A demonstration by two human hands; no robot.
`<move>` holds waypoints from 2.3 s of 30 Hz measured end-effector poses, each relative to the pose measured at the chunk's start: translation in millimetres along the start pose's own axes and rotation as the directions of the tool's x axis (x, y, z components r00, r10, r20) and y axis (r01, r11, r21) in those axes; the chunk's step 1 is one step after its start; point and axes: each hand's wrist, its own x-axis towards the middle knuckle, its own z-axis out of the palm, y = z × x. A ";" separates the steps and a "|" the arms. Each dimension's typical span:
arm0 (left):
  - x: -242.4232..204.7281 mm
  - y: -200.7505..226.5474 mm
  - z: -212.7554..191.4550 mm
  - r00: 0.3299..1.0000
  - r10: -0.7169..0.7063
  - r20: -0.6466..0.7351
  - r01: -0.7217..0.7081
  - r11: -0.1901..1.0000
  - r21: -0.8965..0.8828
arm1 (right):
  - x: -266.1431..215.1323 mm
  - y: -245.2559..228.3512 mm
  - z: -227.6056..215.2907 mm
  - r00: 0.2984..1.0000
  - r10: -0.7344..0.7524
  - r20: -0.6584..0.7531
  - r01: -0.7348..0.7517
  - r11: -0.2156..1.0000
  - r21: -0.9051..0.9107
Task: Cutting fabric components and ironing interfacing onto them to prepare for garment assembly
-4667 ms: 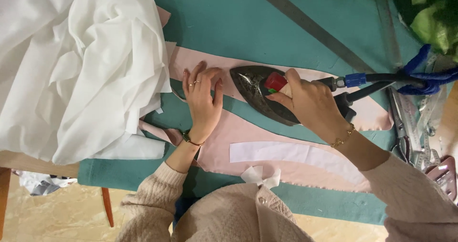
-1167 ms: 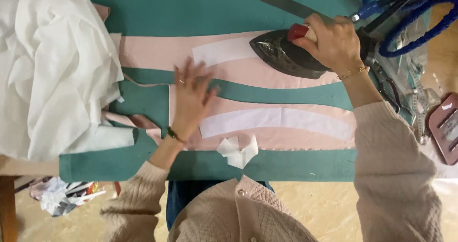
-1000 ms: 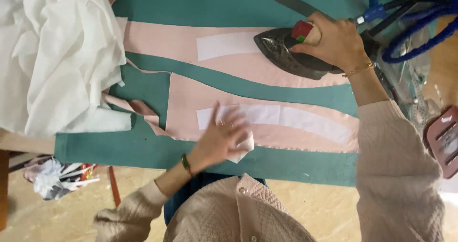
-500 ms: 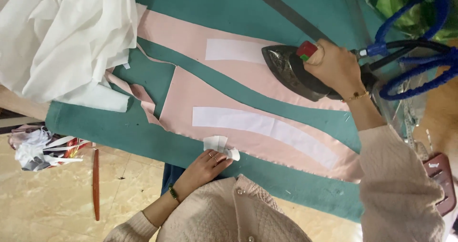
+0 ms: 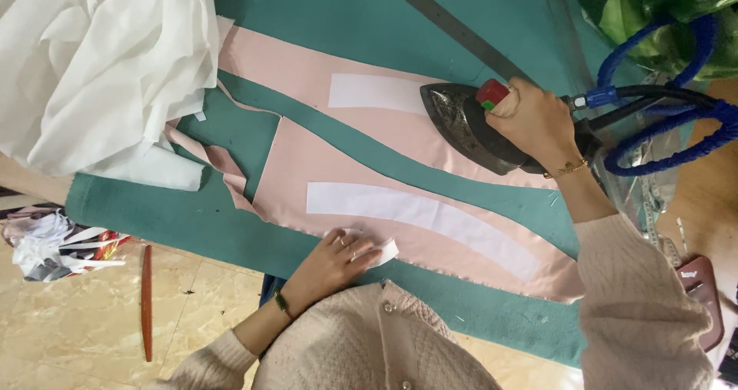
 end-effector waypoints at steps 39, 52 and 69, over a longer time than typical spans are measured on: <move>111.0 -165.0 16.6 0.981 -0.194 0.022 0.181 0.945 0.271 | -165.8 67.3 -39.4 0.937 -0.291 0.192 0.326 0.927 -0.184; 29.7 -45.2 27.2 0.880 0.260 0.398 -0.250 0.965 -0.079 | -288.7 68.9 30.6 0.940 -0.041 0.339 0.041 0.999 0.006; -50.6 -51.4 -42.9 0.966 -0.125 0.225 0.104 0.989 0.103 | -259.7 5.3 60.9 1.000 -0.006 -0.028 0.005 0.998 -0.064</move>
